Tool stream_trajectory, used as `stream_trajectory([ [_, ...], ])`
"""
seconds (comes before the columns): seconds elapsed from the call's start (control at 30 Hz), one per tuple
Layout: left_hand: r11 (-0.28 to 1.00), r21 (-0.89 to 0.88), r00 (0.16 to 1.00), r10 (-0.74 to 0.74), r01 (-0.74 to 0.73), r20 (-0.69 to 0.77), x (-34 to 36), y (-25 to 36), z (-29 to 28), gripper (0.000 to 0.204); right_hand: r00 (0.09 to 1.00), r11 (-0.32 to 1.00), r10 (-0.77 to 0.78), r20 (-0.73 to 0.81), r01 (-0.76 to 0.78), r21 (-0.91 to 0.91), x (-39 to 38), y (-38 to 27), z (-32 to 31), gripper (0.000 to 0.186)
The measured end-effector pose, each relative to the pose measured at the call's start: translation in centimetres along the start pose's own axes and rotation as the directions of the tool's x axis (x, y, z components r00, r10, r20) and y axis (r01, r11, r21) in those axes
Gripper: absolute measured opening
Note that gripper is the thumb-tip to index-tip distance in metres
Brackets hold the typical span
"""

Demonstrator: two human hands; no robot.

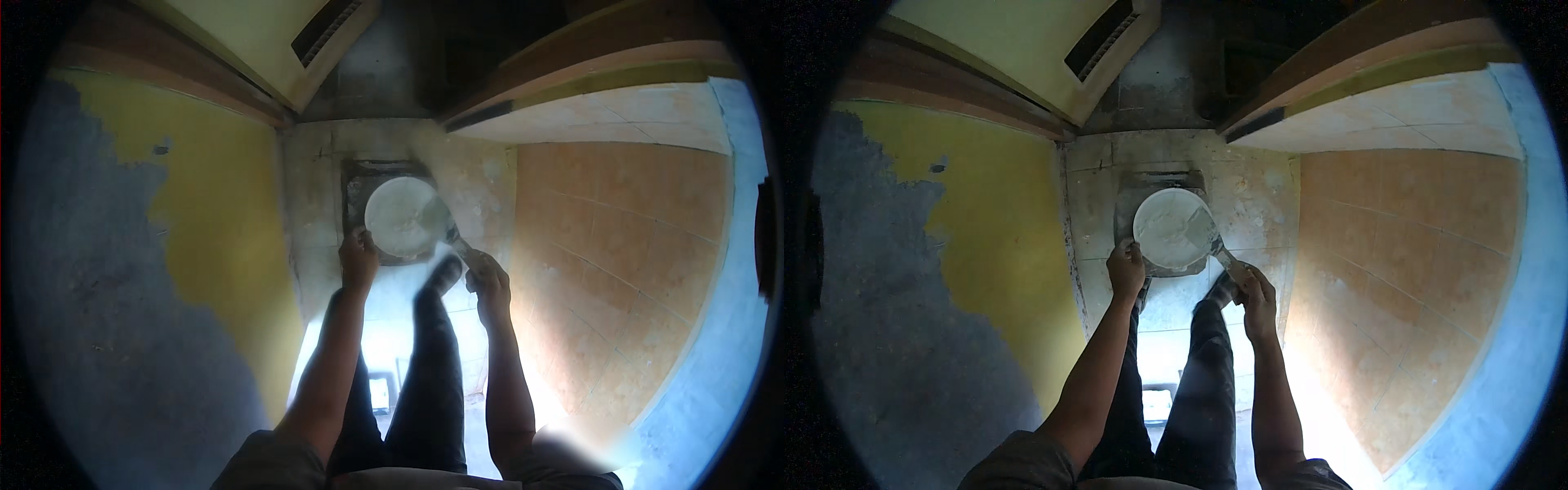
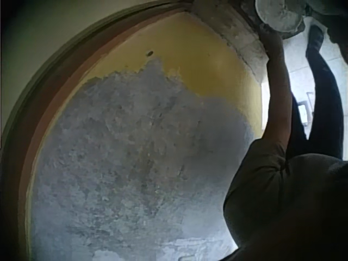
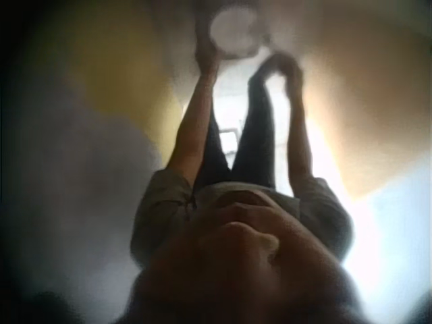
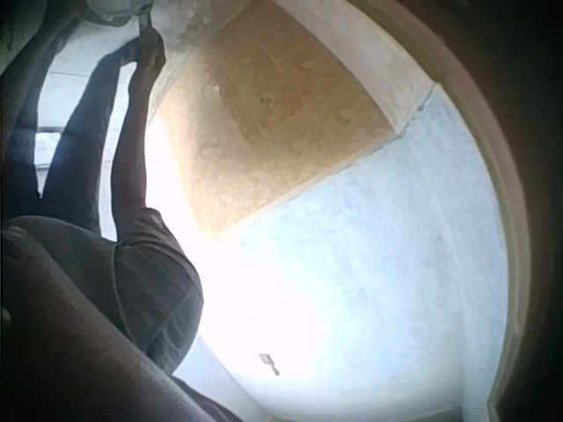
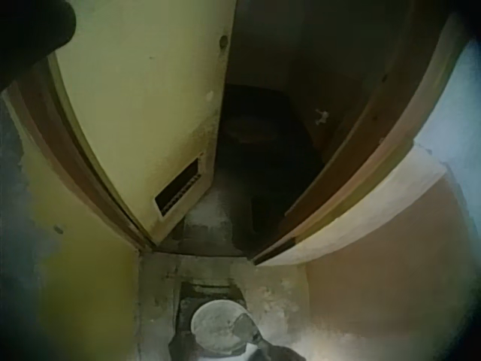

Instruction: The person mixes white paste on a plate with a putty knife and applies it to a wall.

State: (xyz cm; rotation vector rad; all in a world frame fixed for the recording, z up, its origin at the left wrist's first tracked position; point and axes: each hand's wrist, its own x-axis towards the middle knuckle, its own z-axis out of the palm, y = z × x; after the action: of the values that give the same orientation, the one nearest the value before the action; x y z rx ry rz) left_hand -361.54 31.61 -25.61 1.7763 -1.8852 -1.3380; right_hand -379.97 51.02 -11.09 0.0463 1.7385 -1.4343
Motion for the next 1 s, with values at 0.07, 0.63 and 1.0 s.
stream_trajectory([
  [0.07, 1.000, -0.011, 1.000, 0.011, -0.011, -0.004, 0.1, -0.3, 0.9, 0.032, 0.999, 0.999, 0.025, 0.021, -0.025, -0.027, 1.9, -0.6, -0.2, 0.041],
  [0.63, 0.683, -0.700, 0.968, -0.246, 0.208, 0.048, -8.5, -1.2, 5.4, 0.033, 0.896, 0.971, 0.228, 0.381, -0.177, -0.163, 5.9, -4.8, -9.0, 0.037],
  [1.0, 0.530, -0.847, 0.990, -0.097, -0.033, -0.099, -27.7, 8.3, -14.4, 0.035, 0.698, 0.965, 0.168, 0.696, -0.261, 0.029, -16.5, -17.5, -6.3, 0.034],
])
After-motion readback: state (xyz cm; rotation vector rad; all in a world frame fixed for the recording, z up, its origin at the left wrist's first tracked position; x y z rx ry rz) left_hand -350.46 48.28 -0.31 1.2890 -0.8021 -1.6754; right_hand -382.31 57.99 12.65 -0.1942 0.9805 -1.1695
